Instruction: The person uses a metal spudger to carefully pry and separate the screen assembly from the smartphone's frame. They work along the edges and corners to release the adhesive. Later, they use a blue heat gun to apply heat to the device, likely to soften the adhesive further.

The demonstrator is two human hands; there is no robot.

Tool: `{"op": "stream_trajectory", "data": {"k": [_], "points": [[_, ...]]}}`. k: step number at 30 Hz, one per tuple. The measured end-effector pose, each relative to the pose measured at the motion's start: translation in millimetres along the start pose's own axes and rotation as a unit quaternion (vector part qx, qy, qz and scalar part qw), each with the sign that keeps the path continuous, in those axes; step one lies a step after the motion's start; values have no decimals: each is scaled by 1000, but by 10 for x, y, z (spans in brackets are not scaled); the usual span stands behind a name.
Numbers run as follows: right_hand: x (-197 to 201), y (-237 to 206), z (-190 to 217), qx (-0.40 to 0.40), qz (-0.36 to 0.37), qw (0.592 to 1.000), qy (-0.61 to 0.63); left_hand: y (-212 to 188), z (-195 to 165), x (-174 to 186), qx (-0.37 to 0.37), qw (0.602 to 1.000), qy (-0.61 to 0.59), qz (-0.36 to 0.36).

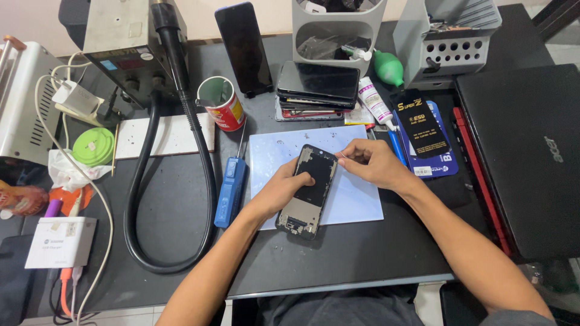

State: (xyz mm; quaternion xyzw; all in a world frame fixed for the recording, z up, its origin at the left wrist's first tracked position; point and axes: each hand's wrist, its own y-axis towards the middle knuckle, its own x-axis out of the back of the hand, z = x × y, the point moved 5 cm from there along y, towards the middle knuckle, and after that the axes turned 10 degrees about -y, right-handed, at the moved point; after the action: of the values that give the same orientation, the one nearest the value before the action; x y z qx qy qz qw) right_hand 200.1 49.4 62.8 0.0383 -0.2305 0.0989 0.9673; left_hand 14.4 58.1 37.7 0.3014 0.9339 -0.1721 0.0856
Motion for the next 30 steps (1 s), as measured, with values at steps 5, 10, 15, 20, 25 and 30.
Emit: {"op": "stream_trajectory", "data": {"k": [5, 10, 15, 20, 25, 30], "points": [[28, 5, -15, -35, -6, 999, 24, 18, 5, 14, 5, 1000, -6, -19], [50, 41, 3, -33, -3, 997, 72, 26, 7, 9, -1, 999, -39, -25], [53, 30, -28, -52, -12, 994, 96, 16, 5, -4, 3, 997, -67, -26], [34, 18, -24, -29, -43, 997, 64, 20, 24, 10, 22, 996, -78, -42], [136, 2, -48, -43, -98, 983, 152, 35, 32, -3, -8, 999, -11, -33], [211, -18, -106, -115, -9, 993, 16, 45, 34, -3, -21, 999, -23, -30]]}}
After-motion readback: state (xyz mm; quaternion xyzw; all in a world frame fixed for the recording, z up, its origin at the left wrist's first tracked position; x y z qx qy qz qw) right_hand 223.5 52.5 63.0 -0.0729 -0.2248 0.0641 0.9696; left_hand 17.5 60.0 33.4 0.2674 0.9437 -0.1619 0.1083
